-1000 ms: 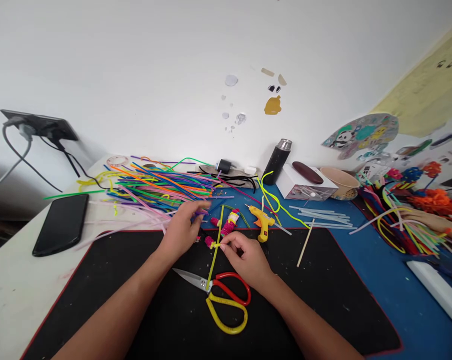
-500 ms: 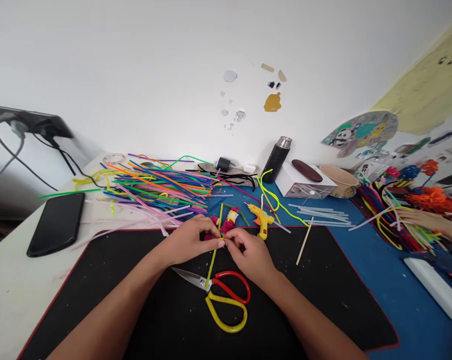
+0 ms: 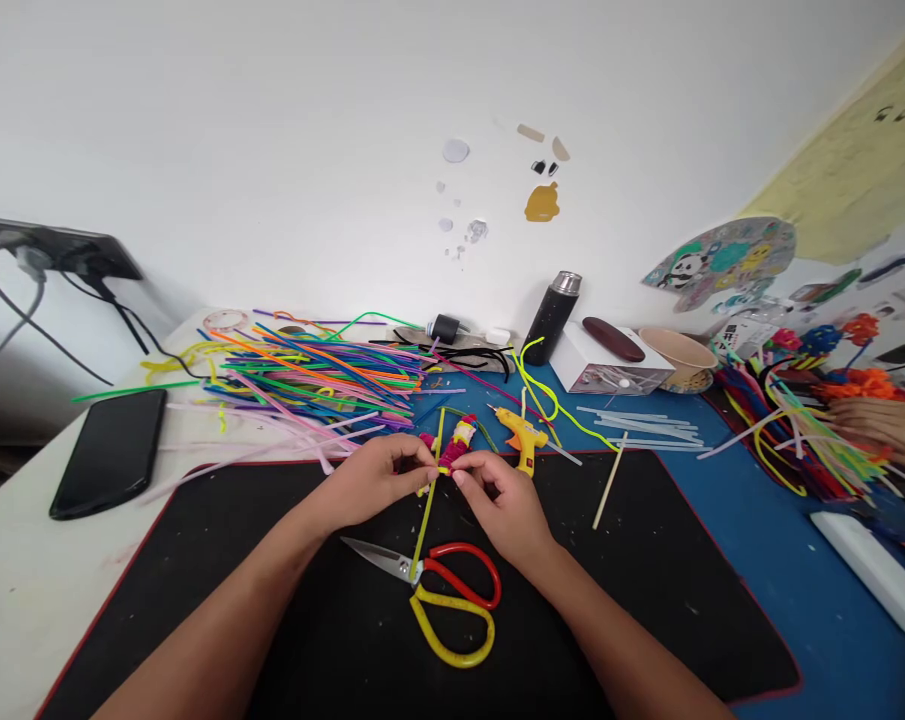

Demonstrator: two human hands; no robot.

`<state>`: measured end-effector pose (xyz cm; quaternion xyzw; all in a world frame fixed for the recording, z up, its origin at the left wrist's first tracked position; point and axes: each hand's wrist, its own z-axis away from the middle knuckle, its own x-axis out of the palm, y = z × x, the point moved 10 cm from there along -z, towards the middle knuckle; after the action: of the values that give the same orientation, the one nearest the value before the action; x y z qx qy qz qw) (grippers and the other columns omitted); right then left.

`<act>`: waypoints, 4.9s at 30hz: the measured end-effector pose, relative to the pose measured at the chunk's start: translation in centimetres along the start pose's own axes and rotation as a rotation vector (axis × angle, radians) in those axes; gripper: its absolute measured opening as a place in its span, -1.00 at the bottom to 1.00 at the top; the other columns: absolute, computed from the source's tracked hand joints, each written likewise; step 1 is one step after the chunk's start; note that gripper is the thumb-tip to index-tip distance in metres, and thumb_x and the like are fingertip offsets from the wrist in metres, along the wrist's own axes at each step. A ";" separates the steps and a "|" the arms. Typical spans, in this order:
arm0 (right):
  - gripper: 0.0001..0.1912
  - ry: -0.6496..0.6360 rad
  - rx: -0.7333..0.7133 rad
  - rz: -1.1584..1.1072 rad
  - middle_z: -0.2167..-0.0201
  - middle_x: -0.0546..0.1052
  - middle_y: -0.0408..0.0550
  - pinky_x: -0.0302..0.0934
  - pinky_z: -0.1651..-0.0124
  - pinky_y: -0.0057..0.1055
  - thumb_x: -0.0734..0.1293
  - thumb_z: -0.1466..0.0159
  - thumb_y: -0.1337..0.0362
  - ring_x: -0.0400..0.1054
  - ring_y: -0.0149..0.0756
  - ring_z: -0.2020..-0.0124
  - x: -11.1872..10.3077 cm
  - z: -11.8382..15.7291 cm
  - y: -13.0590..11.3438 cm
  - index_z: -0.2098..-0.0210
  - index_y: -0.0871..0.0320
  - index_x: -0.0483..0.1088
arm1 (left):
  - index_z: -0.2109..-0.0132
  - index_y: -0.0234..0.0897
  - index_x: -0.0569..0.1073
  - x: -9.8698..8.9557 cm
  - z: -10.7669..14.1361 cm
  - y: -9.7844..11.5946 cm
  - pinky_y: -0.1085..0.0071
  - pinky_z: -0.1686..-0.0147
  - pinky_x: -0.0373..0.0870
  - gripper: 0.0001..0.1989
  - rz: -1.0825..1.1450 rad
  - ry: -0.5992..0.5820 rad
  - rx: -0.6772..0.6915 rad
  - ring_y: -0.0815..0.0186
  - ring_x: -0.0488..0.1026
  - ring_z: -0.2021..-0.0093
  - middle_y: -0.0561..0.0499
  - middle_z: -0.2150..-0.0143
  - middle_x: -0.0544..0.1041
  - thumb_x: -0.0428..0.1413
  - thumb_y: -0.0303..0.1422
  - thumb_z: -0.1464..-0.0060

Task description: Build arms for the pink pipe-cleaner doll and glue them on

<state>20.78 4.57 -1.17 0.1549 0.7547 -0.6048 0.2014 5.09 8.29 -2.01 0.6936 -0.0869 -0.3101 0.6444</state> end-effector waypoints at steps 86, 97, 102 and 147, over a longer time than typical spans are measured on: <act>-0.46 -0.793 0.758 -0.702 0.42 0.41 -0.31 -0.02 0.57 -0.63 0.65 -0.07 0.10 0.13 -0.61 0.62 7.3 13.8 0.1 0.16 0.10 0.33 | 0.31 -0.24 0.52 -3.4 -0.6 -1.9 0.44 0.45 0.40 -0.66 0.157 0.260 -0.078 0.33 0.38 0.42 0.05 0.39 0.49 0.24 -0.03 -0.13; -0.41 -0.579 0.465 -0.950 0.35 0.61 -0.11 0.05 0.67 -0.64 0.61 -0.18 -0.02 0.32 -0.54 0.72 6.2 6.6 -1.3 0.11 0.11 0.24 | 0.38 -0.24 0.45 -8.9 0.9 -1.8 0.41 0.35 0.28 -0.62 0.264 0.659 -0.007 0.34 0.31 0.41 0.10 0.45 0.40 0.28 -0.02 -0.11; -0.38 -0.378 0.274 -1.072 0.34 0.57 -0.13 -0.16 0.67 -0.62 0.51 -0.29 -0.13 0.07 -0.67 0.76 5.0 0.3 -2.0 -0.11 0.11 0.31 | 0.35 -0.23 0.46 -8.7 1.0 -1.8 0.40 0.32 0.31 -0.62 0.192 0.672 -0.018 0.31 0.35 0.39 0.09 0.43 0.43 0.25 0.01 -0.13; -0.23 -0.292 0.260 -0.638 0.37 0.26 -0.22 -0.05 0.61 -0.57 0.54 -0.24 -0.03 0.03 -0.54 0.59 7.0 2.3 3.1 -0.39 -0.07 0.36 | 0.27 -0.21 0.46 -7.4 3.3 4.6 0.39 0.29 0.35 -0.90 -0.345 0.759 0.206 0.31 0.45 0.36 0.06 0.38 0.52 0.13 -0.38 -0.27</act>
<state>16.38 2.93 -7.68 -0.1515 0.6454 -0.7436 0.0869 -1.31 8.68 4.80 0.8236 0.2431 -0.1255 0.4967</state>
